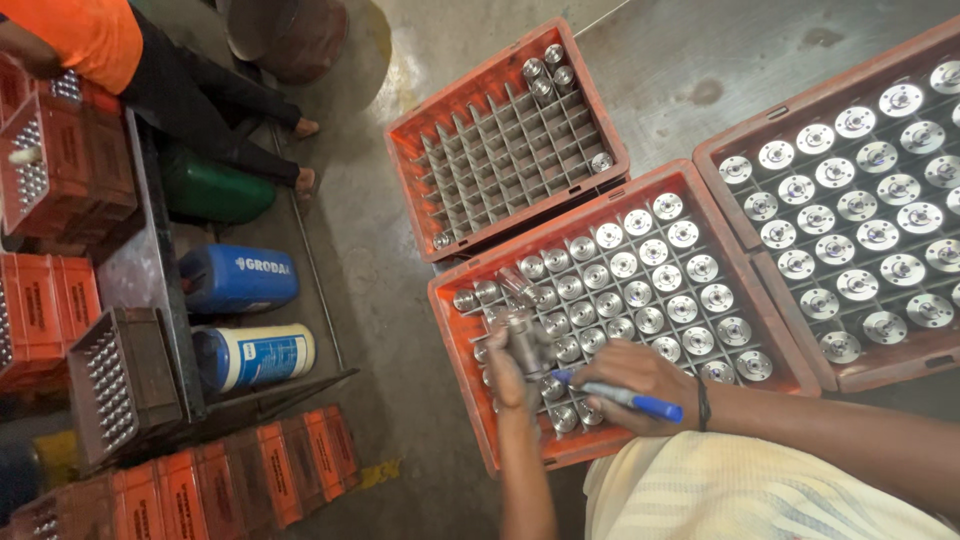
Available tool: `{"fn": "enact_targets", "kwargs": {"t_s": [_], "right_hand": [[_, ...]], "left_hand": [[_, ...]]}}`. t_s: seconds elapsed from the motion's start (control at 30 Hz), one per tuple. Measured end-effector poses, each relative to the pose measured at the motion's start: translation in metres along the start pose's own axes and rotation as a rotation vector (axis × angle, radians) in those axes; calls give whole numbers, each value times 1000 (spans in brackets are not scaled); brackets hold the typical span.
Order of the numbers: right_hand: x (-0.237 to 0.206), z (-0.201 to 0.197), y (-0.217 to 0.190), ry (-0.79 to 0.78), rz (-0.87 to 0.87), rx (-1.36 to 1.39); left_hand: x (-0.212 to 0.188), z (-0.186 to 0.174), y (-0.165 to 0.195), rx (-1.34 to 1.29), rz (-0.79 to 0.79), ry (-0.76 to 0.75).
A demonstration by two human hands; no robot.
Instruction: The person picks up small cylindrical metal parts from an orange crate, marks them with a blue marker, and places them back into the crate. The process is repeated for multiple parts in a systematic manner.
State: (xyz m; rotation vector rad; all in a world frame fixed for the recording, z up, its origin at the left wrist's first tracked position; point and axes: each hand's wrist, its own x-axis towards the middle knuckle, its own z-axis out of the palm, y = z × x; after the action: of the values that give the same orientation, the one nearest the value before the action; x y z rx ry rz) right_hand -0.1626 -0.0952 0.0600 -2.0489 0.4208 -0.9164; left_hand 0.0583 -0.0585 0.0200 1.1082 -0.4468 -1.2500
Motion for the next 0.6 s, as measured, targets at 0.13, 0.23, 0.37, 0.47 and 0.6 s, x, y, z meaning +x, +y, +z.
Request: {"fn": "enact_targets", "kwargs": {"t_s": [0.13,0.23,0.37,0.47,0.6], "right_hand": [[-3,-3,5,119,91,62],[-5,-5,7,115,90,78],[-8,-6,7,132,124,63],[-10,-8,7,147,150,27],[-12,-8,8,129,181,19]], "left_hand": [[7,-13,50,1350,449,340],[13,-17,74,1616,158,325],[17,-13,81,1738,139,339],[25,-13,79,1740,135,468],[53,-21,75,1803,189,436]]}}
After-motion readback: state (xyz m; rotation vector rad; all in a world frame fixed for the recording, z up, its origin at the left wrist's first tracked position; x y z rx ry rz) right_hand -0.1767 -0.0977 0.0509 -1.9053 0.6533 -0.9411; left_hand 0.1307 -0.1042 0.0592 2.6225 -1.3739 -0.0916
